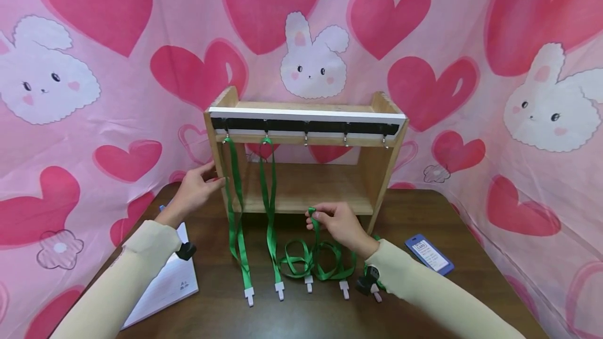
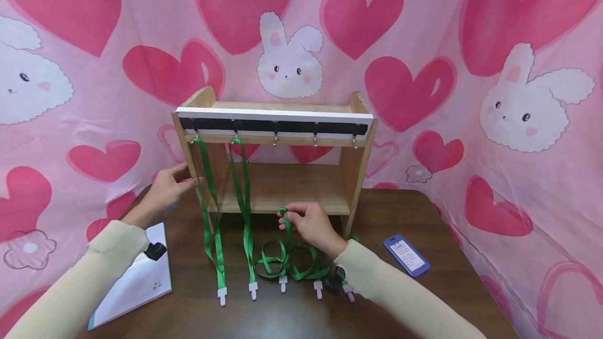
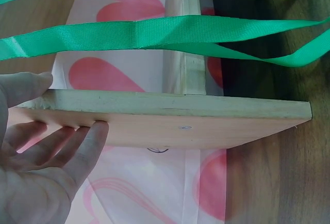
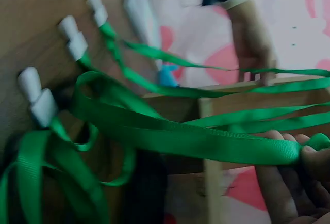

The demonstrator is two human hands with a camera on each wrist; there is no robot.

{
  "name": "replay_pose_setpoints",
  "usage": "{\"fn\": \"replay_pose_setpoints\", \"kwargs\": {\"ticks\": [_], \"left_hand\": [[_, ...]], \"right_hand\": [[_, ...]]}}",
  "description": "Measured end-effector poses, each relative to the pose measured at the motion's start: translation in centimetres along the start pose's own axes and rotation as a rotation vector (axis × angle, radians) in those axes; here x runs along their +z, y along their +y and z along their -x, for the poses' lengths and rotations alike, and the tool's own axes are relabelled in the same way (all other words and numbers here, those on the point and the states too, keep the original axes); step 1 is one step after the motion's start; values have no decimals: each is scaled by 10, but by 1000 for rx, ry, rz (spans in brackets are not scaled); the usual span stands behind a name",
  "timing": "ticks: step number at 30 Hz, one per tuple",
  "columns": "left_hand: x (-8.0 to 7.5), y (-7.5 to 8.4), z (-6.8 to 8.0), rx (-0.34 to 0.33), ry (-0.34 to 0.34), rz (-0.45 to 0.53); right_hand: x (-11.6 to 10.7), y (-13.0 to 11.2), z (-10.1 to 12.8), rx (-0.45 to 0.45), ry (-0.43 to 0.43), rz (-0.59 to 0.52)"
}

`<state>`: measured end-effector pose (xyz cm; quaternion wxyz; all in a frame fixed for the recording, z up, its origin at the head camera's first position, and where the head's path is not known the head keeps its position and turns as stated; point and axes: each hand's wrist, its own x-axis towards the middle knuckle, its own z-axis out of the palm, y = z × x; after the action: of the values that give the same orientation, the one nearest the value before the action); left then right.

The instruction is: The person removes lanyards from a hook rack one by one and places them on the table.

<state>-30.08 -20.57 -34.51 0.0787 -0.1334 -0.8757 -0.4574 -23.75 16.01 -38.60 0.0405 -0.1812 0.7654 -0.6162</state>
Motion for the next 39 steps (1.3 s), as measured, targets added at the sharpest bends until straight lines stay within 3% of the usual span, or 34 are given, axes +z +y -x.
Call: {"fn": "replay_pose_setpoints", "kwargs": {"ticks": [7, 11, 26, 39], "left_hand": [[0, 0, 0, -5, -4, 9], [0, 0, 0, -3, -1, 11], [0, -5, -1, 0, -6, 3], [1, -4, -2, -2, -13, 10]], "right_hand": [[20, 33, -8, -25, 205, 51], [34, 46, -6, 6, 251, 48], [66, 83, 2, 204, 260, -99], [71, 85, 7, 252, 229, -33]]}}
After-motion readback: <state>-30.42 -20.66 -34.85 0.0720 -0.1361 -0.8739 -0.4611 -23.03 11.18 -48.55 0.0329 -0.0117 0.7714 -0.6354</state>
